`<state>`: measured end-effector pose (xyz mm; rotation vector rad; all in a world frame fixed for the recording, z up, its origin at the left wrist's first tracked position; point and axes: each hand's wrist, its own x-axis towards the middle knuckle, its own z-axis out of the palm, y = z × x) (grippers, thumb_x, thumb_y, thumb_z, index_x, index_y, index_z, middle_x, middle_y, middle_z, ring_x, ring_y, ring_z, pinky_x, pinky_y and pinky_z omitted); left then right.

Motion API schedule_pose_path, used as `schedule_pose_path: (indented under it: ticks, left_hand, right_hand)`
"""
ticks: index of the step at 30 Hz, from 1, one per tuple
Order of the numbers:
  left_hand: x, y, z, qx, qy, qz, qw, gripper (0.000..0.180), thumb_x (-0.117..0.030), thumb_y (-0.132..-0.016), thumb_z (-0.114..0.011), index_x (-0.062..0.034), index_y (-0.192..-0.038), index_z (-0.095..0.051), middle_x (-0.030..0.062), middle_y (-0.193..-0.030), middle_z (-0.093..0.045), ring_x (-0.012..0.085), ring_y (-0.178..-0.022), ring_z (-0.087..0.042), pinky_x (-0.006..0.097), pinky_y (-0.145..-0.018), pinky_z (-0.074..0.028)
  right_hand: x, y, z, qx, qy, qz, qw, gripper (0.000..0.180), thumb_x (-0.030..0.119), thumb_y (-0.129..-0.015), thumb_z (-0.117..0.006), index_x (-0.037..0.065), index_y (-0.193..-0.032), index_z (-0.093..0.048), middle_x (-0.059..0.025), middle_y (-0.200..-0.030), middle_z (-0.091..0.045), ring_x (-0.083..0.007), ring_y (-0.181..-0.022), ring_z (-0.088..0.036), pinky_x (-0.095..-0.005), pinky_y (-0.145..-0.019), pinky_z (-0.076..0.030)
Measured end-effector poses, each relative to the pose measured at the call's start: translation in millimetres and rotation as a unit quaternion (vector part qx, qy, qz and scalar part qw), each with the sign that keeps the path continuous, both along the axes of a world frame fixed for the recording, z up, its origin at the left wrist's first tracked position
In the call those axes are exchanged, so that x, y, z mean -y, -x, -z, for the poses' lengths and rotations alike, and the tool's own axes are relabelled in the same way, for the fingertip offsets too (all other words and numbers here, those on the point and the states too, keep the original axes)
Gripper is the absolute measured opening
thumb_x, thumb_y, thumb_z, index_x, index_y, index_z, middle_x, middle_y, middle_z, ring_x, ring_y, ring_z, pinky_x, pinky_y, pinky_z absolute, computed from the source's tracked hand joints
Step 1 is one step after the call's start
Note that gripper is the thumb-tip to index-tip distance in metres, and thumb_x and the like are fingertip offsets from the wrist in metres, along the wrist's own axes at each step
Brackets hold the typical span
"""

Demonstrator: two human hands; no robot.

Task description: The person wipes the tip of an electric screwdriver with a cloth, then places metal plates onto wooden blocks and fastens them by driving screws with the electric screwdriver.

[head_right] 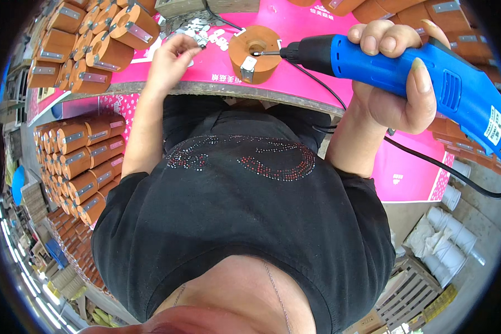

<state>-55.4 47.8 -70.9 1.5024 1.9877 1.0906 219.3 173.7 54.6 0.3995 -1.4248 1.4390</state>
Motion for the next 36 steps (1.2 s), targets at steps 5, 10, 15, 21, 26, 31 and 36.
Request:
schedule_pose_path:
  ticks: [5,10,15,21,26,31,36]
  left_hand:
    - [-24.3,-16.5,-44.3,-0.025,-0.227,0.108,0.967,0.010,-0.002,-0.074,-0.060,-0.0028,-0.084,-0.062,0.0023,-0.075,-0.060,0.0114,-0.073,-0.057,0.022,-0.064,-0.044]
    - [-41.3,-36.3,-36.7,-0.068,-0.205,0.180,0.960,0.013,-0.003,-0.072,-0.062,-0.0033,-0.085,-0.064,0.0060,-0.081,-0.061,0.0151,-0.077,-0.057,0.026,-0.068,-0.044]
    - [-44.3,-37.0,-36.9,0.027,-0.139,0.179,0.974,0.012,-0.006,-0.076,-0.060,-0.0032,-0.087,-0.064,0.0053,-0.081,-0.061,0.0134,-0.077,-0.056,0.025,-0.070,-0.044]
    - [-46.4,-37.5,-39.8,0.028,-0.069,0.151,0.986,0.014,-0.008,-0.078,-0.059,-0.0031,-0.090,-0.064,0.0047,-0.081,-0.061,0.0109,-0.078,-0.056,0.024,-0.070,-0.045]
    - [-50.9,-31.0,-48.5,0.104,-0.009,0.170,0.980,0.014,-0.008,-0.078,-0.058,-0.0022,-0.090,-0.064,0.0032,-0.080,-0.062,0.0090,-0.077,-0.057,0.024,-0.069,-0.046]
    - [-57.3,-31.9,-47.9,0.066,0.018,0.169,0.983,0.015,-0.007,-0.079,-0.059,-0.0019,-0.091,-0.064,0.0043,-0.079,-0.063,0.0084,-0.076,-0.058,0.022,-0.069,-0.047]
    - [-52.3,-26.2,-29.3,0.097,-0.033,0.174,0.979,0.015,-0.008,-0.079,-0.060,-0.0019,-0.092,-0.064,0.0037,-0.084,-0.062,0.0087,-0.079,-0.058,0.022,-0.071,-0.046]
  right_hand:
    - [-2.0,-1.5,0.5,-0.017,0.005,-0.002,1.000,0.049,0.021,-0.076,-0.040,-0.001,-0.119,-0.033,-0.0151,-0.087,-0.055,-0.0264,-0.077,-0.052,-0.0445,-0.072,-0.041]
    - [0.0,-3.7,-1.6,-0.017,0.007,0.007,1.000,0.048,0.021,-0.076,-0.040,-0.001,-0.118,-0.033,-0.0152,-0.087,-0.055,-0.0266,-0.077,-0.053,-0.0447,-0.072,-0.042]
    - [7.6,-4.1,-5.7,0.024,-0.003,0.071,0.997,0.048,0.025,-0.074,-0.043,0.002,-0.116,-0.042,-0.0080,-0.084,-0.055,-0.0197,-0.076,-0.047,-0.0386,-0.076,-0.037]
    - [6.3,-9.3,-4.9,0.035,0.040,0.054,0.997,0.047,0.025,-0.074,-0.043,0.002,-0.116,-0.042,-0.0086,-0.084,-0.055,-0.0201,-0.076,-0.048,-0.0389,-0.076,-0.037]
    - [6.1,-8.1,-6.4,0.037,0.031,0.047,0.998,0.048,0.025,-0.074,-0.043,0.002,-0.116,-0.042,-0.0087,-0.084,-0.055,-0.0202,-0.076,-0.048,-0.0392,-0.076,-0.037]
    - [6.2,-4.7,-6.7,0.034,0.023,0.052,0.998,0.047,0.024,-0.075,-0.042,0.001,-0.116,-0.042,-0.0090,-0.085,-0.055,-0.0202,-0.076,-0.047,-0.0396,-0.075,-0.036]
    - [2.2,-1.2,-7.3,0.030,0.020,0.034,0.999,0.048,0.023,-0.075,-0.041,0.001,-0.118,-0.039,-0.0097,-0.085,-0.054,-0.0210,-0.076,-0.047,-0.0412,-0.073,-0.035]
